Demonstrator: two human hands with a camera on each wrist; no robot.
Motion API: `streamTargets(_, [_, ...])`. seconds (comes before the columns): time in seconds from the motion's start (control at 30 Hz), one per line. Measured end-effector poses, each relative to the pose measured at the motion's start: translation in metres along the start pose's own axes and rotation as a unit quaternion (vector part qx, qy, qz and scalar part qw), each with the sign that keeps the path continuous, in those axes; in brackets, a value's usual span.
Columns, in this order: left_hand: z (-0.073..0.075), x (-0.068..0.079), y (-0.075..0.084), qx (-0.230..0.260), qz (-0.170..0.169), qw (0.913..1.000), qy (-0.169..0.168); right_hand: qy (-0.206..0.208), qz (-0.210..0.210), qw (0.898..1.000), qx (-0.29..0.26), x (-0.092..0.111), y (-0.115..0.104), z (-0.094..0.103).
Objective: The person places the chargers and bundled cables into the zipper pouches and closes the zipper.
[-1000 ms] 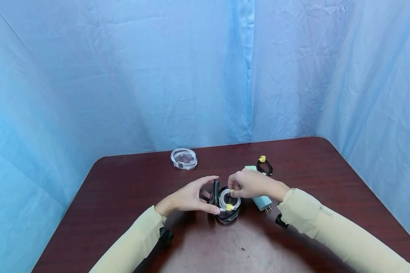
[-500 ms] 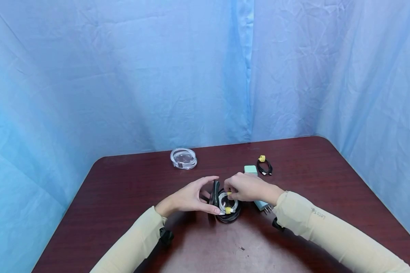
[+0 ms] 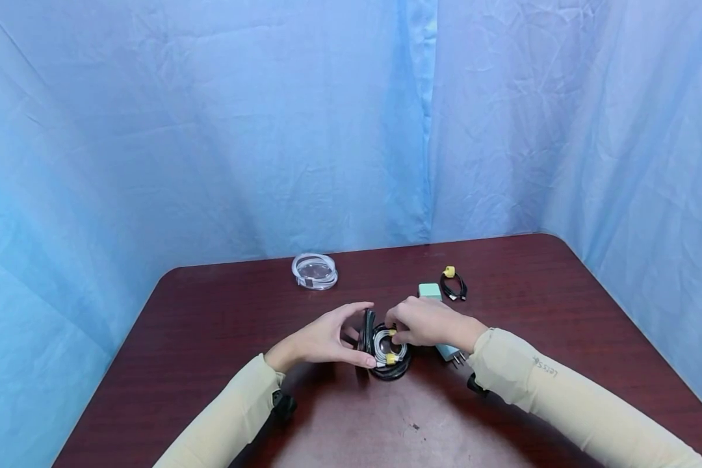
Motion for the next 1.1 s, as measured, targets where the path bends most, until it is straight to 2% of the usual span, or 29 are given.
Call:
streamTargets(0.2, [0.001, 0.0, -0.001, 0.002, -0.003, 1.0, 0.001, -0.011, 0.001, 1.0, 0.015, 0.0, 0.001, -0.001])
streamTargets(0.57, [0.002, -0.001, -0.001, -0.012, -0.001, 0.9998, 0.012, -0.012, 0.029, 0.999, 0.036, 0.003, -0.003, -0.001])
streamTargets(0.93, [0.003, 0.001, -0.005, -0.012, 0.004, 0.9998, 0.013, -0.05, -0.008, 0.997, 0.054, 0.0, -0.009, -0.006])
streamTargets(1.1, [0.003, 0.0, -0.005, -0.019, 0.006, 0.9998, 0.009, -0.054, -0.009, 0.997, 0.049, 0.001, -0.011, -0.005])
Point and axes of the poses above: each hand's wrist, its own x-axis away from the middle knuckle, its own z-axis out of the back of the hand, y = z × x, the point moved 3 cm from there along -x, towards the middle knuckle, and after that the axes turned 11 degrees about x, right-handed, at the moved point
